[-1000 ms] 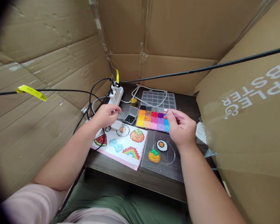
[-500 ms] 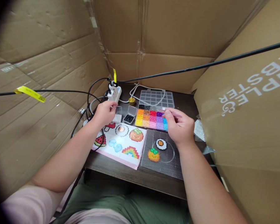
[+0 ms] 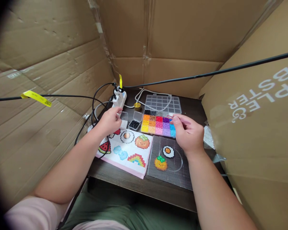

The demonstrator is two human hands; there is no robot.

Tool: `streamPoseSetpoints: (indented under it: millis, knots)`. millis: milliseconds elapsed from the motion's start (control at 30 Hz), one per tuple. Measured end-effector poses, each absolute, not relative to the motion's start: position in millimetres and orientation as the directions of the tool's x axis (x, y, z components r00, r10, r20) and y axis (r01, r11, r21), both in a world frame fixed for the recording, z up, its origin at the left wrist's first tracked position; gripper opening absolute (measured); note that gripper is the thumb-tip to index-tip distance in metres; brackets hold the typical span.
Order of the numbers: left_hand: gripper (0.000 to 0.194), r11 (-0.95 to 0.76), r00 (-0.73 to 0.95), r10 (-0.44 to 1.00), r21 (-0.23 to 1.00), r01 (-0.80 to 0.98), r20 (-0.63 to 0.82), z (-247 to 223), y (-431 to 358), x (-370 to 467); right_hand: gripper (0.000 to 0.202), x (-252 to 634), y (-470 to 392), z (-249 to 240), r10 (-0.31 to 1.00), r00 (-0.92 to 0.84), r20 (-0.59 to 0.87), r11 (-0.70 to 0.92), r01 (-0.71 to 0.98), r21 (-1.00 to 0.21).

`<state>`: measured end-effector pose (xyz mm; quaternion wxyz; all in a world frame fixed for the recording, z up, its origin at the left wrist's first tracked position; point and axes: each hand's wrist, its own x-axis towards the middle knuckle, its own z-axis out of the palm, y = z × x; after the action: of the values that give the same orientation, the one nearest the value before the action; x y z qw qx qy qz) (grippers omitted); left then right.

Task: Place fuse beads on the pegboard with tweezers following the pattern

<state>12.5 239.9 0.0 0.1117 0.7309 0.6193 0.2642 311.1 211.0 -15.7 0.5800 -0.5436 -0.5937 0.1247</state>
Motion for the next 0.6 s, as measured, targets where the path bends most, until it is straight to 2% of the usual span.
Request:
streamPoseSetpoints:
  millis: [300, 600]
  knots:
    - [0.082, -0.219, 0.181, 0.976, 0.505, 0.835, 0.124, 6, 227, 12, 0.022, 312, 212, -17, 0.800, 0.278, 0.531, 0.364, 0.480, -0.798]
    - [0.080, -0.201, 0.202, 0.978, 0.543, 0.815, 0.059, 4, 227, 8, 0.022, 314, 213, -20, 0.810, 0.277, 0.517, 0.344, 0.488, -0.802]
